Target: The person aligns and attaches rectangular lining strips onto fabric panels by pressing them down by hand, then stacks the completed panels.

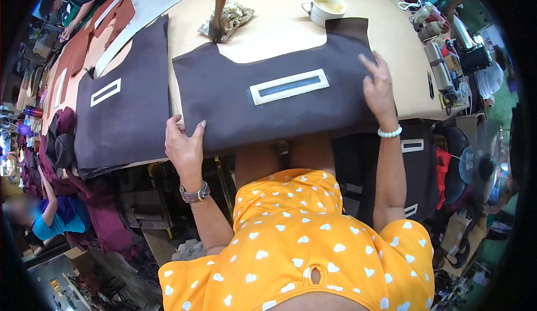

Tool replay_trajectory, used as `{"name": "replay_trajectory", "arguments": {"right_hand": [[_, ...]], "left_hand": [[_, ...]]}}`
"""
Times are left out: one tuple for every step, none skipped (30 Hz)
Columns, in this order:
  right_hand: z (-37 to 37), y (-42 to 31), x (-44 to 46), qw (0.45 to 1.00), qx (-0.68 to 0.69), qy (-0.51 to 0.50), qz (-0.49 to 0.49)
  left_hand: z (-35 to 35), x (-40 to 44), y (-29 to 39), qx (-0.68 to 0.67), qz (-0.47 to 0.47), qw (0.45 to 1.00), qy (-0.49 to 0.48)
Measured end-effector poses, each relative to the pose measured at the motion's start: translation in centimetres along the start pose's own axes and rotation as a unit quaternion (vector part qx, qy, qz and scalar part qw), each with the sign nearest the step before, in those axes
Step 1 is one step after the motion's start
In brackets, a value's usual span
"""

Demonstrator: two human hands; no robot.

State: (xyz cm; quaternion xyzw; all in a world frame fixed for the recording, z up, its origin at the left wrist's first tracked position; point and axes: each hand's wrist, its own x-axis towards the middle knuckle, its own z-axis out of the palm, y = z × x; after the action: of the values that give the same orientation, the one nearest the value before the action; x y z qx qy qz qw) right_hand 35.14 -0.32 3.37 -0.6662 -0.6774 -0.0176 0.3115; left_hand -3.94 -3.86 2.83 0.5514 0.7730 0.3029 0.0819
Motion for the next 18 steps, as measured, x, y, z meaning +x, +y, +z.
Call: {"name": "replay_trajectory", "arguments": {"right_hand": [[-0.1,-2.0,-0.4,0.999,0.008,-0.029,-0.036],[0.2,-4.1,-1.1,0.996,0.016,-0.059,-0.071],[1.2,-6.3,-2.2,0.992,0.015,-0.089,-0.091],[2.5,-8.4,-3.1,0.987,0.015,-0.118,-0.112],[3.7,-9.8,-3.8,0.986,0.026,-0.124,-0.112],[4.7,-11.1,-4.2,0.984,0.039,-0.130,-0.114],[5.4,-12.1,-4.6,0.985,0.023,-0.129,-0.109],[6.0,-13.0,-4.8,0.986,0.006,-0.127,-0.105],[6.5,-13.7,-5.0,0.987,-0.011,-0.127,-0.100],[6.8,-14.3,-5.0,0.986,-0.006,-0.131,-0.106],[7.0,-14.6,-5.1,0.985,-0.002,-0.135,-0.111],[7.1,-14.9,-5.1,0.984,0.001,-0.139,-0.116],[7.3,-15.2,-5.1,0.982,0.000,-0.140,-0.126],[7.4,-15.3,-5.1,0.981,-0.005,-0.144,-0.132],[7.6,-15.4,-5.1,0.979,-0.009,-0.148,-0.139],[7.8,-15.5,-5.0,0.977,-0.012,-0.152,-0.148],[8.1,-15.6,-5.0,0.978,0.013,-0.148,-0.149],[8.3,-15.6,-5.0,0.977,0.038,-0.145,-0.150]], "left_hand": [[0.0,0.0,0.0,0.002,-0.001,1.000,-0.004],[0.1,-0.1,0.0,0.005,-0.001,1.000,-0.010],[0.1,-0.2,0.0,-0.006,0.000,1.000,-0.013],[0.2,-0.2,0.0,-0.016,0.001,1.000,-0.014],[0.2,-0.1,-0.1,-0.027,0.002,1.000,-0.014],[0.1,-0.2,0.0,-0.031,0.002,0.999,-0.015],[0.0,-0.3,0.2,-0.034,0.002,0.999,-0.017],[-0.1,-0.3,0.3,-0.038,0.003,0.999,-0.018],[-0.1,-0.2,0.1,-0.036,0.010,0.999,-0.017],[0.0,-0.2,-0.1,-0.034,0.017,0.999,-0.017],[0.1,-0.3,-0.2,-0.033,0.024,0.999,-0.018],[0.1,-0.2,-0.3,-0.035,0.026,0.999,-0.023],[0.1,-0.2,-0.4,-0.037,0.029,0.999,-0.027],[0.1,-0.1,-0.4,-0.038,0.031,0.998,-0.031],[0.1,-0.1,-0.4,-0.037,0.031,0.998,-0.031],[0.1,-0.2,-0.3,-0.035,0.031,0.998,-0.030],[0.1,-0.2,-0.3,-0.033,0.030,0.999,-0.028],[0.0,-0.2,-0.2,-0.038,0.027,0.999,-0.028]]}}
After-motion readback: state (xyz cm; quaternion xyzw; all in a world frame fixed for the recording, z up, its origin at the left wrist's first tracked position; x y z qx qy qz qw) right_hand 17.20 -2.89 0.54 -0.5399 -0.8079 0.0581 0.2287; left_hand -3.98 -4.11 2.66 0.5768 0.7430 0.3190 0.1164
